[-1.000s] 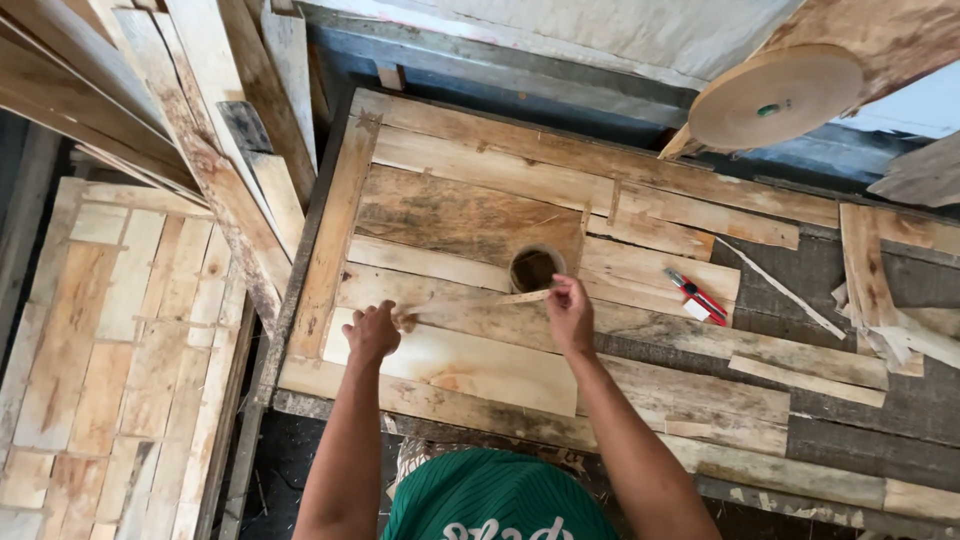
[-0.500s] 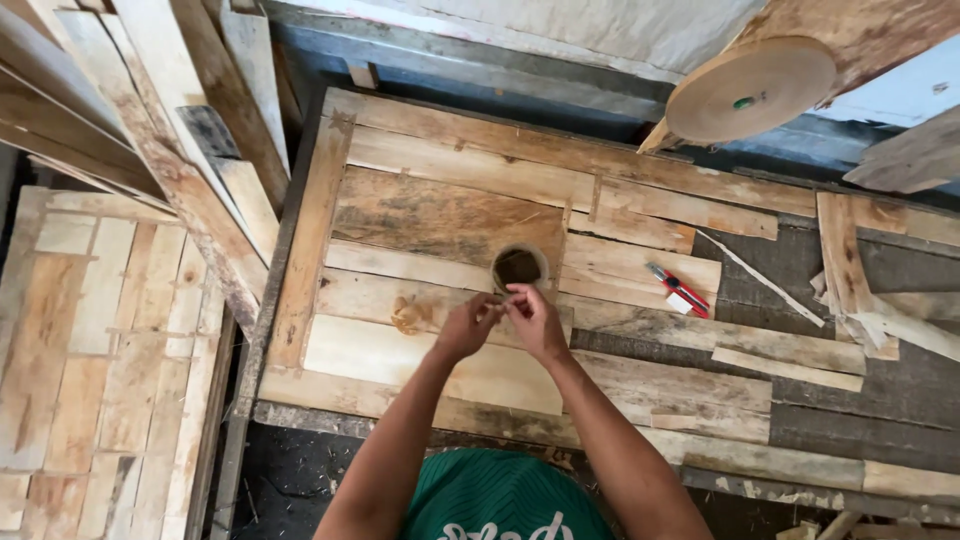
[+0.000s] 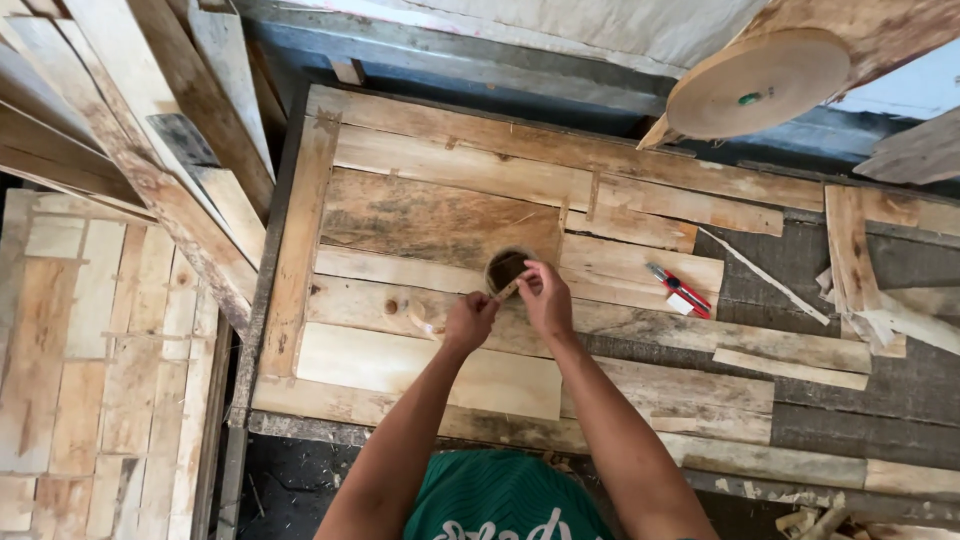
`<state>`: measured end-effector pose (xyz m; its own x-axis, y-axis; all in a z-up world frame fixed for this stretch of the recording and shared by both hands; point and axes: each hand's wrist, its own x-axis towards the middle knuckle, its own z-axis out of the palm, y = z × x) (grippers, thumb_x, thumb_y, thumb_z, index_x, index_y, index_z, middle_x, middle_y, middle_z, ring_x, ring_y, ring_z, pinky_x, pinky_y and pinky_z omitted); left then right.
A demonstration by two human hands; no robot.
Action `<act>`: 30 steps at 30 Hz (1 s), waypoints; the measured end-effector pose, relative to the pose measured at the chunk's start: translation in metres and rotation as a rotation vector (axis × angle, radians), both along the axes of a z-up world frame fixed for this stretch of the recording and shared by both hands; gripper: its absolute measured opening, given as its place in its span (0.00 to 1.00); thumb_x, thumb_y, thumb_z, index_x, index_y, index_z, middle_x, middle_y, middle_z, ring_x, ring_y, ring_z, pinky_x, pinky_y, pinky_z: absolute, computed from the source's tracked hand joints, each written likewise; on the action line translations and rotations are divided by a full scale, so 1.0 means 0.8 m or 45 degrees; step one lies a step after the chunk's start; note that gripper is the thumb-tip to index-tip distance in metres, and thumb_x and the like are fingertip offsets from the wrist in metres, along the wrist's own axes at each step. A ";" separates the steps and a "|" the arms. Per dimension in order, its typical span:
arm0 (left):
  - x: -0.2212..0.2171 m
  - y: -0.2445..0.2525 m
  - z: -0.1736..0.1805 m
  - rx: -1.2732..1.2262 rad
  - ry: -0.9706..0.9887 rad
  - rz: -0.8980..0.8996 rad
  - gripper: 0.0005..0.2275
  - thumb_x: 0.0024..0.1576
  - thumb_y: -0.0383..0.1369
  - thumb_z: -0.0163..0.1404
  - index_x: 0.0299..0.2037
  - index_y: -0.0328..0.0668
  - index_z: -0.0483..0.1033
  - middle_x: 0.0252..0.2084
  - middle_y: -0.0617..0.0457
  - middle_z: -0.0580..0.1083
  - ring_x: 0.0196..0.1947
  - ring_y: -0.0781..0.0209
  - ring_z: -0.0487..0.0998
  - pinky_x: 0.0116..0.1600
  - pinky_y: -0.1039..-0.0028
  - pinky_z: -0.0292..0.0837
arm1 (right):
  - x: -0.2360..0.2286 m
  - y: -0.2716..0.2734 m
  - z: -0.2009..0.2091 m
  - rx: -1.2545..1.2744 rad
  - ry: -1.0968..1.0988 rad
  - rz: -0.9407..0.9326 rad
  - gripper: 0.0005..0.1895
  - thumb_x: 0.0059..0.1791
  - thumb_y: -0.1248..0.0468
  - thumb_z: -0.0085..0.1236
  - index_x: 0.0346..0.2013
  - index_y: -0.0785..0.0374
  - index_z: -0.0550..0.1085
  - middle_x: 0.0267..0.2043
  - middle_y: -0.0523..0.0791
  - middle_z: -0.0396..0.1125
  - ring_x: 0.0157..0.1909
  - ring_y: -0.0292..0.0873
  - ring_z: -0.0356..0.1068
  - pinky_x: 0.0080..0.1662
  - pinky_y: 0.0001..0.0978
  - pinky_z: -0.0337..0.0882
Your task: Measuring a circular hole and fitting thin wooden strips onto a wooden assembly on a workbench.
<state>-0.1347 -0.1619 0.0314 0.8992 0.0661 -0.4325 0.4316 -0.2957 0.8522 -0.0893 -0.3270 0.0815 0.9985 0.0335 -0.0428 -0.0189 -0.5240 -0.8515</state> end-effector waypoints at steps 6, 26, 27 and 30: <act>0.022 -0.001 -0.007 0.186 -0.099 0.103 0.15 0.56 0.42 0.57 0.31 0.35 0.81 0.26 0.43 0.79 0.27 0.47 0.81 0.34 0.60 0.74 | 0.014 0.014 0.019 -0.231 -0.158 -0.033 0.21 0.47 0.65 0.66 0.55 0.64 0.74 0.50 0.51 0.71 0.44 0.50 0.71 0.48 0.41 0.72; 0.020 0.011 0.021 0.053 -0.293 0.211 0.12 0.60 0.37 0.54 0.32 0.34 0.77 0.23 0.45 0.74 0.22 0.53 0.75 0.32 0.65 0.70 | 0.020 -0.069 -0.074 -0.074 -0.083 -0.311 0.13 0.52 0.67 0.59 0.50 0.68 0.76 0.42 0.51 0.76 0.40 0.44 0.76 0.44 0.35 0.76; 0.020 0.014 0.017 0.018 -0.374 0.273 0.09 0.59 0.34 0.52 0.32 0.35 0.77 0.23 0.47 0.75 0.22 0.57 0.74 0.31 0.68 0.71 | 0.022 -0.081 -0.075 -0.109 -0.122 -0.351 0.13 0.52 0.67 0.58 0.50 0.67 0.76 0.43 0.51 0.76 0.41 0.44 0.76 0.44 0.35 0.76; 0.014 0.020 0.035 0.007 -0.322 0.353 0.10 0.59 0.35 0.54 0.34 0.34 0.77 0.23 0.47 0.75 0.22 0.58 0.74 0.31 0.68 0.70 | 0.015 -0.122 -0.062 -0.116 0.005 -0.519 0.13 0.52 0.65 0.57 0.51 0.64 0.77 0.44 0.48 0.75 0.42 0.42 0.76 0.45 0.33 0.76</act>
